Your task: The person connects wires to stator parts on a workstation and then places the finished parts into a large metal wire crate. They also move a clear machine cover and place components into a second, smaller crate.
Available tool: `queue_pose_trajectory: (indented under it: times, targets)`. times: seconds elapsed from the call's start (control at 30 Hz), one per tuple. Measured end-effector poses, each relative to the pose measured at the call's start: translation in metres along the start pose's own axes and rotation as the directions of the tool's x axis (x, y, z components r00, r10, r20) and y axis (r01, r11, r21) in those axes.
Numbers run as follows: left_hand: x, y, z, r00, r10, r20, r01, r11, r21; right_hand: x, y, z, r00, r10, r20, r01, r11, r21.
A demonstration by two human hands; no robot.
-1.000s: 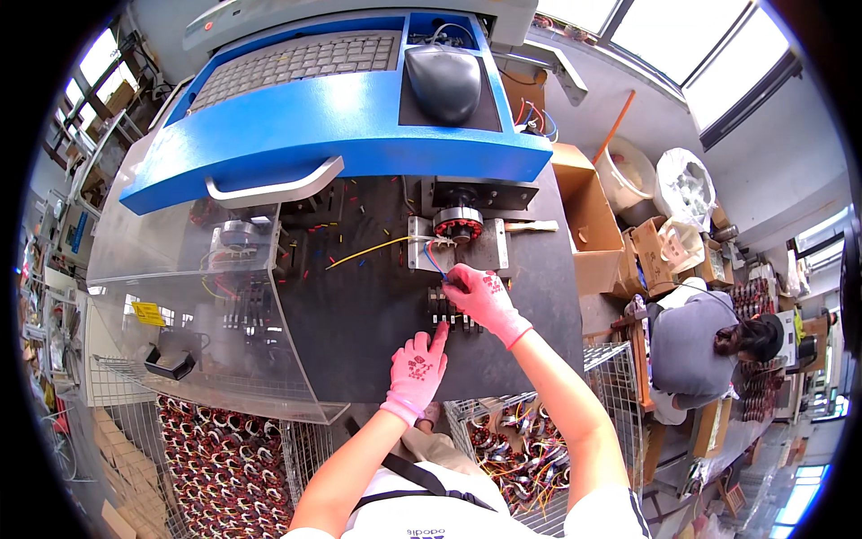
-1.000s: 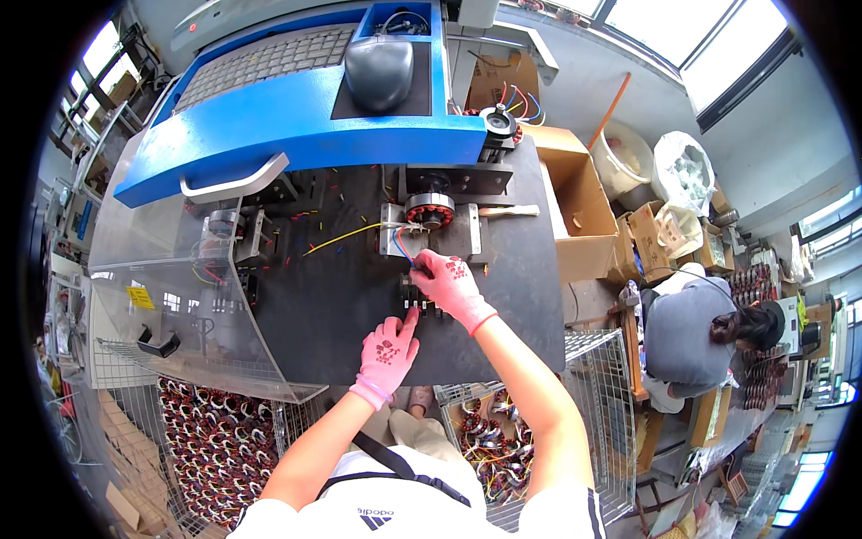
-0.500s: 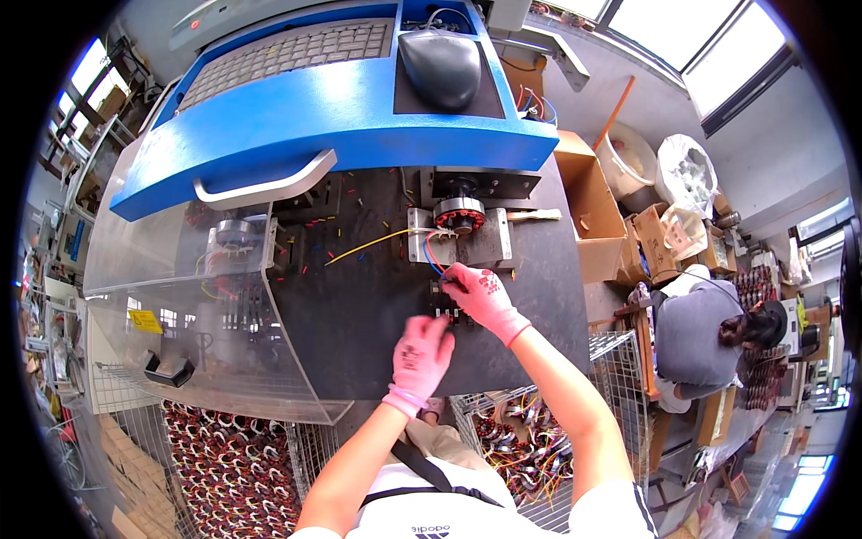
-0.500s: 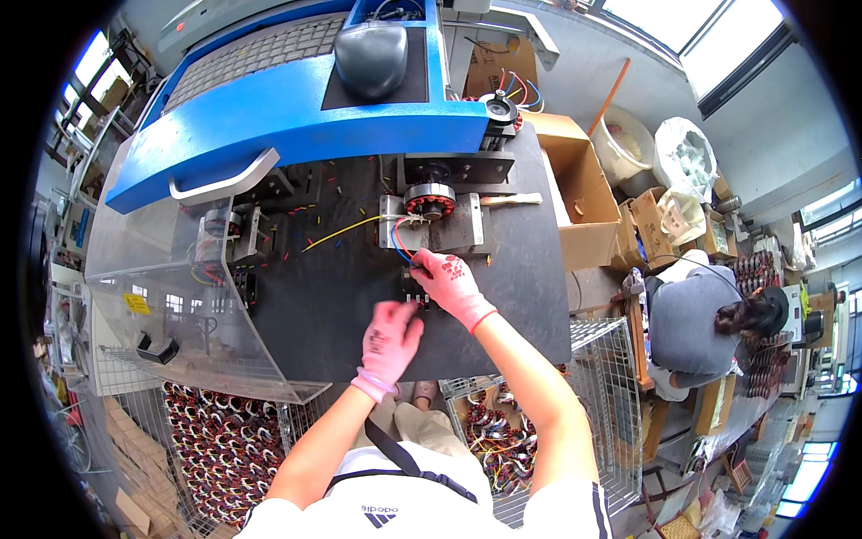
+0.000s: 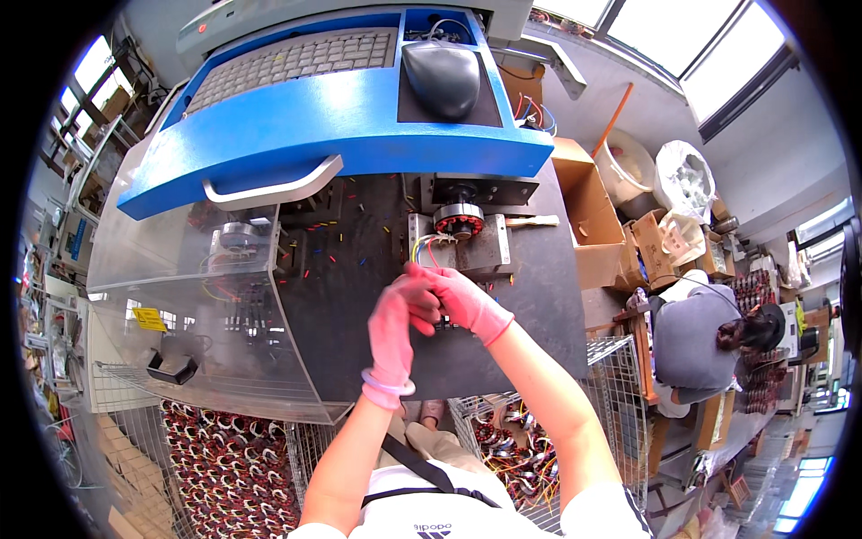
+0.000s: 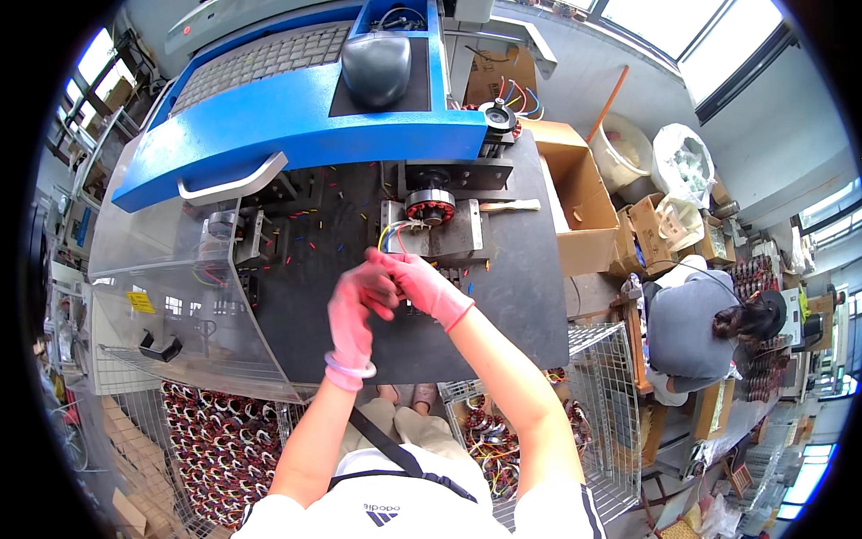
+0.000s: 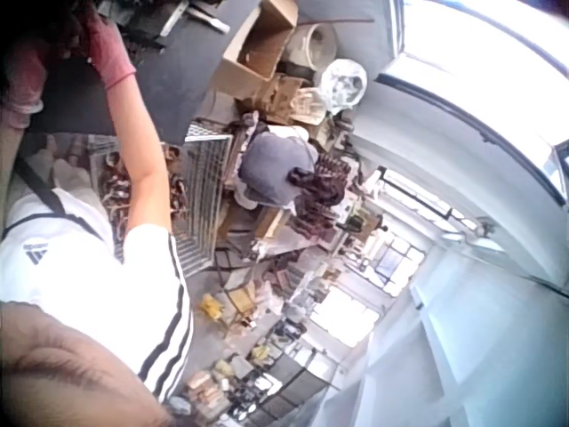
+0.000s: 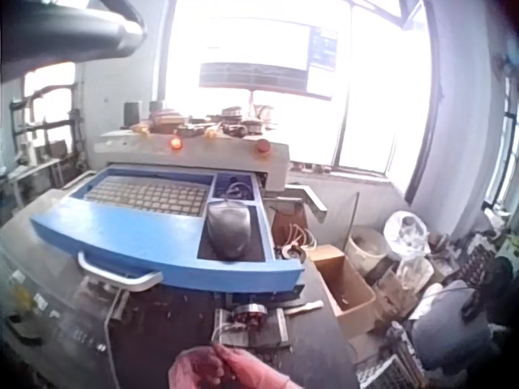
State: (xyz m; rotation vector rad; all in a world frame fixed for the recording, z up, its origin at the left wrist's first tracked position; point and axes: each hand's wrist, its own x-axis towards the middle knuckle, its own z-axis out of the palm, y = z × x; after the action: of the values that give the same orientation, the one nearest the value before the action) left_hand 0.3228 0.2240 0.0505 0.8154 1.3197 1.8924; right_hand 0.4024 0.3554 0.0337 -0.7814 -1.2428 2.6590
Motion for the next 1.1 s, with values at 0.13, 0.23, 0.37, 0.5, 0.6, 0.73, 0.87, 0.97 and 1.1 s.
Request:
queue_pose_trajectory:
  times: [0.13,0.23,0.37,0.5,0.6,0.73,0.87,0.97,1.1]
  targets:
    - [-0.045,-0.019,-0.008,0.998,-0.061,-0.021,0.063,0.994,0.089,-0.01,-0.015,0.0,0.98,-0.078,-0.183,0.017,0.949,-0.316]
    - [-0.06,-0.026,-0.006,0.991,-0.092,0.101,-0.001,0.729,0.684,-0.022,-0.013,-0.019,0.956,-0.21,-0.205,0.09,0.875,-0.476]
    - [-0.067,-0.067,-0.013,0.959,-0.054,0.277,-0.251,0.278,0.927,-0.02,-0.001,-0.025,0.941,-0.292,-0.17,0.137,0.791,-0.597]
    - [-0.068,-0.078,-0.018,0.94,-0.134,0.313,-0.306,0.071,0.95,-0.013,0.016,-0.033,0.917,-0.378,-0.129,0.184,0.686,-0.704]
    - [-0.068,-0.08,-0.019,0.927,-0.167,0.336,-0.339,0.012,0.941,-0.014,0.022,-0.033,0.856,-0.511,-0.073,0.163,0.402,-0.901]
    - [-0.068,-0.081,-0.021,0.923,-0.173,0.342,-0.351,-0.018,0.936,-0.013,0.026,-0.031,0.852,-0.519,-0.067,0.172,0.399,-0.9]
    - [-0.066,-0.08,-0.02,0.924,-0.174,0.34,-0.346,-0.005,0.938,-0.009,0.029,-0.029,0.843,-0.536,-0.051,0.19,0.385,-0.903]
    - [-0.064,-0.071,-0.019,0.938,-0.13,0.322,-0.3,0.162,0.94,-0.01,0.031,-0.026,0.812,-0.583,-0.028,0.201,0.324,-0.925]
    - [-0.078,-0.048,-0.038,0.967,-0.044,0.252,-0.183,0.569,0.802,-0.027,0.03,-0.001,0.707,-0.679,-0.198,0.226,0.483,-0.846]
